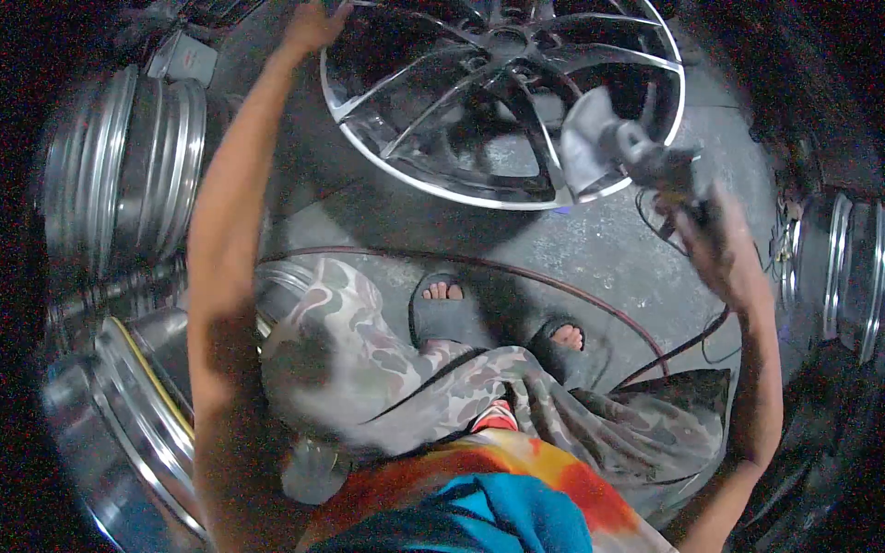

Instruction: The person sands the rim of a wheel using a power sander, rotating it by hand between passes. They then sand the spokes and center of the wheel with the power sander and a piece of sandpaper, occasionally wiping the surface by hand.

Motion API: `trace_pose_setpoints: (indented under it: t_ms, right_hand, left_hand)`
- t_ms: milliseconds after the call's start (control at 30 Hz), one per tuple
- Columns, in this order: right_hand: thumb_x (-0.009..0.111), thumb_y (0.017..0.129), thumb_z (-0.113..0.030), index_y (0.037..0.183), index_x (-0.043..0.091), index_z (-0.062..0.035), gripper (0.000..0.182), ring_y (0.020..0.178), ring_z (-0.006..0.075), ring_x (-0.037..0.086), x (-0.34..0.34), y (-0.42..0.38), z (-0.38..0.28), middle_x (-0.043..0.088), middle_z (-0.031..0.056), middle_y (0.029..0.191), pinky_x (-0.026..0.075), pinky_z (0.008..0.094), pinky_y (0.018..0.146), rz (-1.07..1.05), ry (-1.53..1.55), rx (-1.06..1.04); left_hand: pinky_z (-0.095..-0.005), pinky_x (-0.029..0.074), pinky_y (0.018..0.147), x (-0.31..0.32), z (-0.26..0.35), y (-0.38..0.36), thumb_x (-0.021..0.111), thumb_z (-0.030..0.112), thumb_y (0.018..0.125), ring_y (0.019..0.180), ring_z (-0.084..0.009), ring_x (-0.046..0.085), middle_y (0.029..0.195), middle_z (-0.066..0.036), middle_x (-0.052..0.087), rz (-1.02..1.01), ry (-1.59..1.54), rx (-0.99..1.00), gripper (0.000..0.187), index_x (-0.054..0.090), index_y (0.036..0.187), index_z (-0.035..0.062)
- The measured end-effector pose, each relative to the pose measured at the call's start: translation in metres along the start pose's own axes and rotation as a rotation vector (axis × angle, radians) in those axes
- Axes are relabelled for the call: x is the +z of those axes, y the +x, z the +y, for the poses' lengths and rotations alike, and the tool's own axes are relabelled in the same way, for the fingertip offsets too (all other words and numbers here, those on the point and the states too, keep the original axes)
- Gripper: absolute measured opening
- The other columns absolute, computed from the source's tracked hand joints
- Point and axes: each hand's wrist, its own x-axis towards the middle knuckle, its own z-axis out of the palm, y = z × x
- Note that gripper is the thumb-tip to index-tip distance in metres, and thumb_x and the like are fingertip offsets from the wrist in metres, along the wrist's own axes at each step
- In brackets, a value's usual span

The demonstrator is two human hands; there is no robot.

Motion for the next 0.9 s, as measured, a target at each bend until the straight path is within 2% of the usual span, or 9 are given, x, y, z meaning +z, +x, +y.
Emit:
trace_pose_setpoints:
  t_ms: [33,100,133,233,300,433,500,800,900]
  right_hand:
    - [0.068,0.099,-0.013,0.118,0.058,0.0018,0.026,0.069,0.0189,0.059,0.009,0.005,-0.039,0.069,0.0107,0.084,0.049,0.0356,0.066,-0.121,-0.046,0.092]
    - [0.070,0.096,-0.014,0.127,0.053,0.0017,0.038,0.071,0.0362,0.064,0.027,0.010,-0.061,0.068,0.0228,0.086,0.051,0.0437,0.066,-0.199,-0.256,-0.150]
    - [0.071,0.095,-0.015,0.131,0.051,0.0018,0.044,0.073,0.0422,0.065,0.039,0.014,-0.062,0.067,0.0263,0.087,0.051,0.0472,0.066,-0.218,-0.259,-0.285]
    - [0.072,0.094,-0.017,0.135,0.049,0.0023,0.051,0.077,0.0461,0.065,0.052,0.015,-0.098,0.067,0.0282,0.090,0.050,0.0523,0.068,-0.356,-0.342,-0.207]
    - [0.075,0.092,-0.020,0.134,0.051,0.0013,0.053,0.077,0.0424,0.062,0.059,0.019,-0.097,0.065,0.0238,0.085,0.049,0.0509,0.069,-0.362,-0.388,-0.231]
    - [0.078,0.090,-0.023,0.139,0.050,-0.0012,0.060,0.078,0.0388,0.059,0.067,0.028,-0.091,0.062,0.0190,0.083,0.049,0.0482,0.071,-0.409,-0.373,-0.270]
    - [0.078,0.091,-0.023,0.137,0.051,-0.0011,0.058,0.080,0.0386,0.060,0.065,0.030,-0.092,0.062,0.0193,0.084,0.049,0.0476,0.073,-0.363,-0.392,-0.356]
    - [0.076,0.092,-0.026,0.130,0.056,-0.0004,0.050,0.082,0.0389,0.060,0.070,0.049,-0.103,0.063,0.0197,0.087,0.049,0.0466,0.074,-0.335,-0.379,-0.479]
    - [0.077,0.090,-0.013,0.140,0.042,0.0046,0.064,0.071,0.0436,0.060,0.064,0.054,-0.101,0.062,0.0234,0.079,0.048,0.0508,0.061,-0.447,-0.334,-0.458]
  left_hand:
    - [-0.0572,0.048,0.100,0.043,-0.015,-0.012,0.053,0.049,0.102,0.112,-0.0515,0.062,0.123,-0.036,0.064,-0.003,0.003,-0.005,0.062,0.064,0.125,-0.0077]
    - [-0.0582,0.048,0.098,0.099,-0.029,-0.032,0.045,0.047,0.105,0.112,-0.0527,0.062,0.122,-0.040,0.062,-0.021,-0.175,-0.144,0.064,0.061,0.127,-0.0101]
    - [-0.0582,0.048,0.098,0.081,-0.019,-0.033,0.045,0.047,0.105,0.112,-0.0527,0.062,0.122,-0.040,0.062,-0.027,-0.178,-0.147,0.064,0.061,0.127,-0.0101]
    - [-0.0599,0.048,0.096,0.045,-0.006,-0.039,0.041,0.044,0.107,0.112,-0.0544,0.061,0.121,-0.039,0.062,-0.237,-0.187,-0.185,0.061,0.059,0.130,-0.0097]
    - [-0.0608,0.048,0.095,0.044,-0.013,-0.041,0.039,0.044,0.108,0.109,-0.0558,0.061,0.118,-0.037,0.065,-0.241,-0.187,0.034,0.062,0.060,0.130,-0.0104]
    - [-0.0587,0.048,0.097,0.062,-0.018,-0.037,0.040,0.048,0.107,0.115,-0.0555,0.059,0.121,-0.037,0.064,-0.351,0.002,0.097,0.064,0.066,0.123,-0.0083]
    - [-0.0557,0.048,0.099,-0.008,0.025,-0.037,0.044,0.053,0.105,0.119,-0.0540,0.058,0.123,-0.037,0.064,-0.248,-0.358,-0.376,0.065,0.070,0.120,-0.0046]
    - [-0.0521,0.045,0.100,-0.029,0.032,-0.038,0.045,0.059,0.103,0.120,-0.0504,0.060,0.112,-0.039,0.065,-0.335,-0.558,-0.431,0.071,0.070,0.113,-0.0074]
    - [-0.0525,0.046,0.101,-0.019,0.030,-0.041,0.045,0.059,0.103,0.120,-0.0515,0.059,0.112,-0.038,0.066,-0.177,-0.588,-0.318,0.070,0.070,0.114,-0.0060]
